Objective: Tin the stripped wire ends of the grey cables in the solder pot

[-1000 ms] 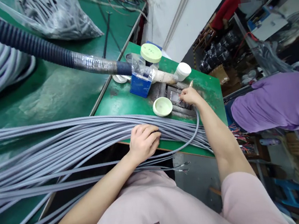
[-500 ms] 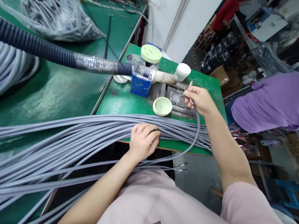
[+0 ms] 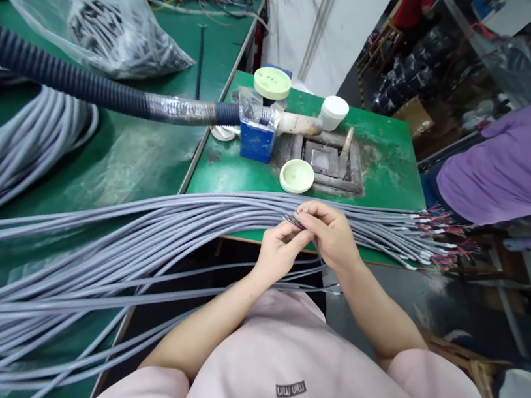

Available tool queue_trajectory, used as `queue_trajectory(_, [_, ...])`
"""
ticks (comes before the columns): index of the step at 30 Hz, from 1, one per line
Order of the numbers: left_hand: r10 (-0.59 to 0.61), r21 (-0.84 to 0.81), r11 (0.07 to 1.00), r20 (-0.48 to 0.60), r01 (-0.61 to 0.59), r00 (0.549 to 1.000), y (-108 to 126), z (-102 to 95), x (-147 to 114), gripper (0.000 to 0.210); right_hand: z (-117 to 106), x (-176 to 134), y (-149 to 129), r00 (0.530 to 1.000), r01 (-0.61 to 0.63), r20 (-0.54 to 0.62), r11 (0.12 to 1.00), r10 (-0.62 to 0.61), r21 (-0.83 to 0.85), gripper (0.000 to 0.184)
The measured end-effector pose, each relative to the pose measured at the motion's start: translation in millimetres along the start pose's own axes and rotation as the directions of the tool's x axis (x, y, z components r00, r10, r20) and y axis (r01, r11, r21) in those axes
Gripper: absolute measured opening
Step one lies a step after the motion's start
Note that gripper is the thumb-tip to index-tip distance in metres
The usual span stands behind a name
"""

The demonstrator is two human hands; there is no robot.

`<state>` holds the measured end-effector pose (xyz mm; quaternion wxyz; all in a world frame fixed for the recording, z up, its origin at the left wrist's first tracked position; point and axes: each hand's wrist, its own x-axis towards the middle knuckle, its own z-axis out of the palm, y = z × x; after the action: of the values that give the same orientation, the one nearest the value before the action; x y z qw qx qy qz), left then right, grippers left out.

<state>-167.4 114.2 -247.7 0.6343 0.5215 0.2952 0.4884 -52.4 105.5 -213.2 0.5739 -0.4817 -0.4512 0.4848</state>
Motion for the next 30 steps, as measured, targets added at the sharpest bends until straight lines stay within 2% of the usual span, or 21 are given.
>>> queue_trajectory(4, [-0.148,-0.093,0.984,0.02,0.149,0.989,5,0.6,-2,0.035,-1,-1,-1,0.999,-0.032,-0.01,0.999,0.032,-0.027,0.01])
queue_trajectory(8, [-0.229,-0.11,0.967,0.026,0.23,0.973,12,1.3,-5,0.037,-3,-3,-3,0.996,-0.089,-0.025,0.995,0.088,-0.039,0.016])
queue_trajectory(21, [-0.249,-0.117,0.961,0.02,0.25,0.968,15,1.4,-8,0.038,-5,-3,0,0.988,-0.152,-0.001,0.988,0.152,0.027,0.02])
queue_trajectory(30, [-0.229,-0.078,0.97,0.02,0.23,0.973,14,-0.1,-9,0.038,-6,-6,3,0.994,-0.113,0.007,0.993,0.114,-0.017,0.021])
